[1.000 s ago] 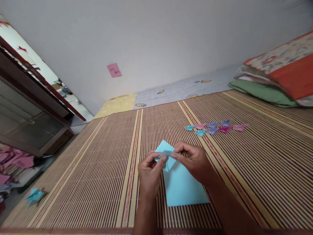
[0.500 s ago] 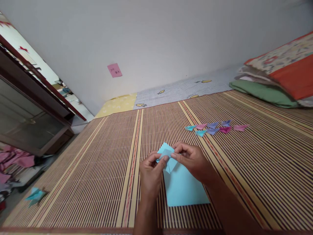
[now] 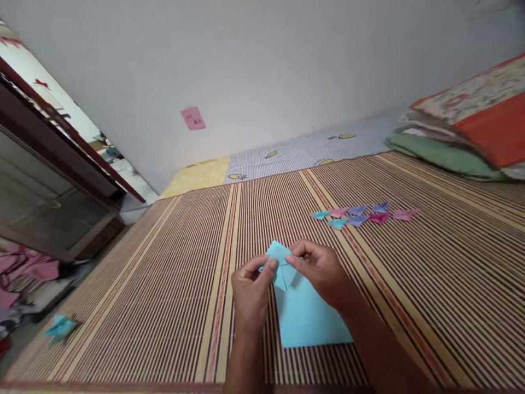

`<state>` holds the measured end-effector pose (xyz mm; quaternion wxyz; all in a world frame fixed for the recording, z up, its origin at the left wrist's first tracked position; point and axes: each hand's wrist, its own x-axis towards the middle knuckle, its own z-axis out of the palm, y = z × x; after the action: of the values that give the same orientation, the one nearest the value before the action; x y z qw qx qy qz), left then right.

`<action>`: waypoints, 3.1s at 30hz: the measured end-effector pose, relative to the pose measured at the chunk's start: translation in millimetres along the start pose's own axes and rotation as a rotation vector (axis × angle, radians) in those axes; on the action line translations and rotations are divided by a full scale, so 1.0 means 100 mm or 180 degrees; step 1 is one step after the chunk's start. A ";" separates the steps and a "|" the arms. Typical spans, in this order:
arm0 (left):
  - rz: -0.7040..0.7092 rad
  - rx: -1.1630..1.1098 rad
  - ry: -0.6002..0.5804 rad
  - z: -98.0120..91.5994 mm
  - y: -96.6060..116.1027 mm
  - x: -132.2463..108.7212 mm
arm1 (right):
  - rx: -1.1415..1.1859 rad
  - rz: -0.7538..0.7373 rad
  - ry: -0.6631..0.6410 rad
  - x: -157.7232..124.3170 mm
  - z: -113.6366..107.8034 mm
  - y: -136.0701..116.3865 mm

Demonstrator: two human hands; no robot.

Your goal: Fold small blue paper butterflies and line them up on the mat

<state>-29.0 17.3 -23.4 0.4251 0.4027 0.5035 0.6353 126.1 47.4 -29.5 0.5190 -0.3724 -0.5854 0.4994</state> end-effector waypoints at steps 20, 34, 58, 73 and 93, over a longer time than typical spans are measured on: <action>0.0455 0.0286 0.0379 0.01 0.01 -0.01 | -0.0320 -0.0526 0.0127 -0.01 0.08 -0.06; 0.0489 0.0441 0.0522 0.02 -0.03 -0.04 | -0.0421 -0.0305 0.0180 -0.04 0.10 -0.03; 0.0393 0.0251 0.0565 0.05 -0.04 -0.06 | -0.0850 -0.0221 0.0361 -0.05 0.13 -0.10; -0.0174 -0.0118 0.0173 0.01 -0.03 0.01 | -0.1040 -0.0195 0.0397 -0.03 0.14 -0.09; -0.0665 -0.0538 0.0074 -0.03 -0.04 0.05 | -0.0513 0.0195 -0.0106 -0.01 0.03 -0.01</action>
<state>-33.2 21.1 -27.3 0.5155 0.3035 0.4922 0.6324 123.5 45.7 -28.2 0.4620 -0.4223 -0.6206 0.4723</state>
